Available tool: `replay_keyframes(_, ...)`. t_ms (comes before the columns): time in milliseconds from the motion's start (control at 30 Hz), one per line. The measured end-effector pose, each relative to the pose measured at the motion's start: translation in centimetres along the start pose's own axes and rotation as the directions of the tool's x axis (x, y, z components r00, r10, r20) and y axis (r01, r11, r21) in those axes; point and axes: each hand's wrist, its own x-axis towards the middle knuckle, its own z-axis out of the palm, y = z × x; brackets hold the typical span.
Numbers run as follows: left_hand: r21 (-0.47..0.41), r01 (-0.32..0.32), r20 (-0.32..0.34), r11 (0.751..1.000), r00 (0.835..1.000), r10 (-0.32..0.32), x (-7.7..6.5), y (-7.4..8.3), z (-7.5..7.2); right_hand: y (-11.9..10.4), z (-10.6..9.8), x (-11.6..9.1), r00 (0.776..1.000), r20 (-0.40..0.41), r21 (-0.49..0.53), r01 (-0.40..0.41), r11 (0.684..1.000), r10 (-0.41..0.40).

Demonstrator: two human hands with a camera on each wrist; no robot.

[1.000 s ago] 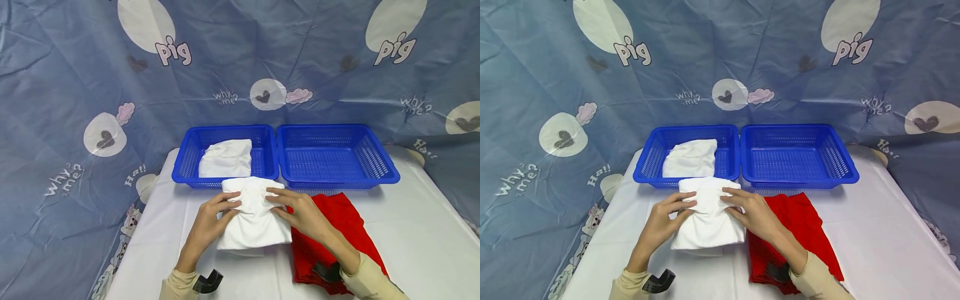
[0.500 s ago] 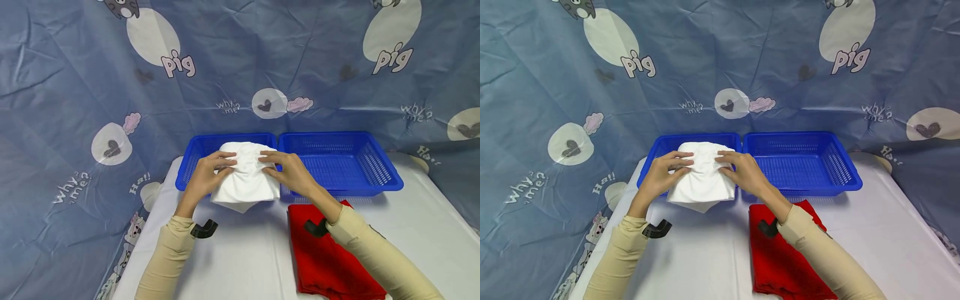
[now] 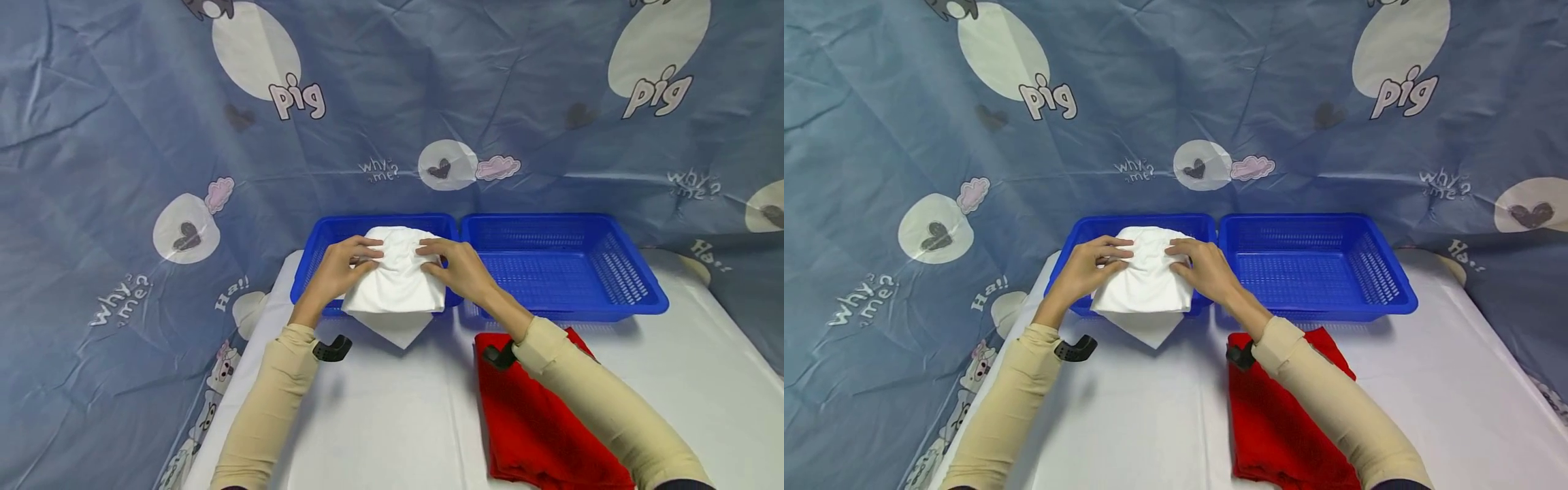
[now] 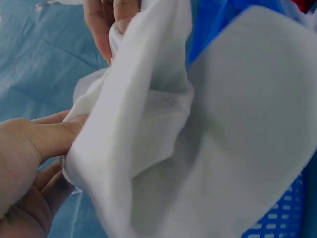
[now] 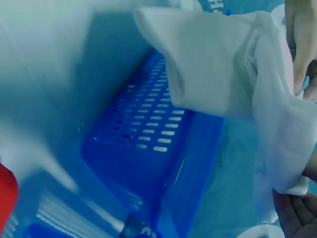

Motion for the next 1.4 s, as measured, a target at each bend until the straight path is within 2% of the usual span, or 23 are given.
replay_keyframes(267,0.002,0.021,0.001,1.000,1.000,-0.021,1.9,-1.7,-0.5,0.9,0.1,2.5,1.000,0.028,-0.050,0.004,0.999,-0.003)
replay_keyframes(500,-0.018,0.109,0.036,0.994,0.993,-0.108,2.8,-3.8,-0.3,2.4,1.3,4.3,0.997,0.083,-0.060,0.003,0.998,0.002)
replay_keyframes(700,-0.018,0.144,0.070,0.989,0.987,-0.142,3.1,-5.7,0.4,3.4,2.6,5.4,0.988,0.141,-0.083,-0.049,0.995,0.061)
replay_keyframes(867,-0.010,0.137,0.082,0.991,0.987,-0.136,3.8,-6.8,0.5,3.8,3.1,6.7,0.978,0.188,-0.109,-0.072,0.991,0.091)
replay_keyframes(1100,0.012,0.135,0.095,0.991,0.986,-0.136,4.9,-7.7,1.0,4.9,3.6,7.9,0.970,0.216,-0.152,-0.079,0.985,0.111)
replay_keyframes(1400,0.045,0.204,0.126,0.978,0.970,-0.208,4.7,-8.5,1.3,5.7,5.3,8.7,0.945,0.295,-0.189,-0.091,0.978,0.144)
